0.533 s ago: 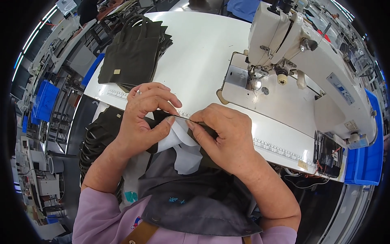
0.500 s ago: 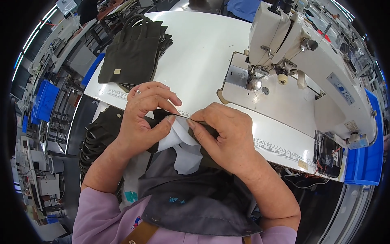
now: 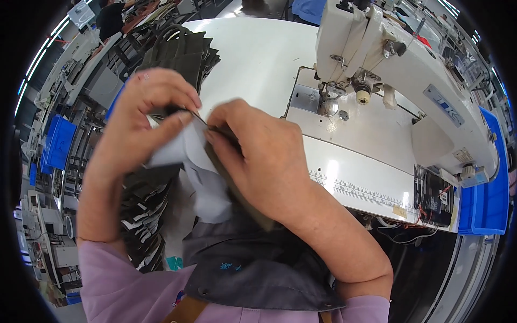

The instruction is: Sewing fabric and handles to assemble bags using an industrial sewing machine.

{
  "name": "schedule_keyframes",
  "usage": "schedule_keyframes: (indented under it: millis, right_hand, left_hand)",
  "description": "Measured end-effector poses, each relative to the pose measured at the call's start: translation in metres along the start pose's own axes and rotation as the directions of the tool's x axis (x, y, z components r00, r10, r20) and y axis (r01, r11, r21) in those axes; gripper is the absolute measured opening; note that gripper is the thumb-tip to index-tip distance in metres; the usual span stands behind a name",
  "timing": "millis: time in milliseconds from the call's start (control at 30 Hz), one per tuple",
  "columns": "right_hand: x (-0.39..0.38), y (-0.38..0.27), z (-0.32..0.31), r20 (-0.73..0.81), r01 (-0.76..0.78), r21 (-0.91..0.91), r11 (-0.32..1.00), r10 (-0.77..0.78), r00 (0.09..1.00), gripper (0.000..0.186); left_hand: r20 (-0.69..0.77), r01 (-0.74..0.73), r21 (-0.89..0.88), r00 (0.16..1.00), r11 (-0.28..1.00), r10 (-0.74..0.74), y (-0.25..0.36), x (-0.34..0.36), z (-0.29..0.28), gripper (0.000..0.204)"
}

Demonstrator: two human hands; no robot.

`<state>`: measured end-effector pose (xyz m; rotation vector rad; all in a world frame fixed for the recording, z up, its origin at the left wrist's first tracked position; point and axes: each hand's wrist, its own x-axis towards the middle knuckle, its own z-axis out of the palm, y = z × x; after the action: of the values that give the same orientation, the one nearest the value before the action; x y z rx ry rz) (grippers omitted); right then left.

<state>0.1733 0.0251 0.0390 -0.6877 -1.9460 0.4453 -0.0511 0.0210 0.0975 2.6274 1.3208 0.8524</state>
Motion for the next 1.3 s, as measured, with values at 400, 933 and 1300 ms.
schedule_keyframes:
  millis: [400, 933, 1300]
  right_hand:
    - [-0.049, 0.065, -0.013, -0.041, -0.396, -0.151, 0.906, 0.394, 0.918, 0.012]
    - [-0.068, 0.082, -0.073, 0.341, 0.086, -0.555, 0.827, 0.132, 0.931, 0.028]
    - [-0.062, 0.083, -0.076, 0.353, 0.059, -0.534, 0.843, 0.16, 0.922, 0.029]
  left_hand:
    - [0.368, -0.498, 0.546, 0.865, 0.673, 0.342, -0.003, 0.107, 0.143, 0.016]
    - [0.388, -0.226, -0.135, 0.884, 0.965, 0.262, -0.024, 0.11, 0.181, 0.01]
    - [0.159, -0.223, -0.246, 0.951, 0.943, 0.266, -0.028, 0.105, 0.19, 0.019]
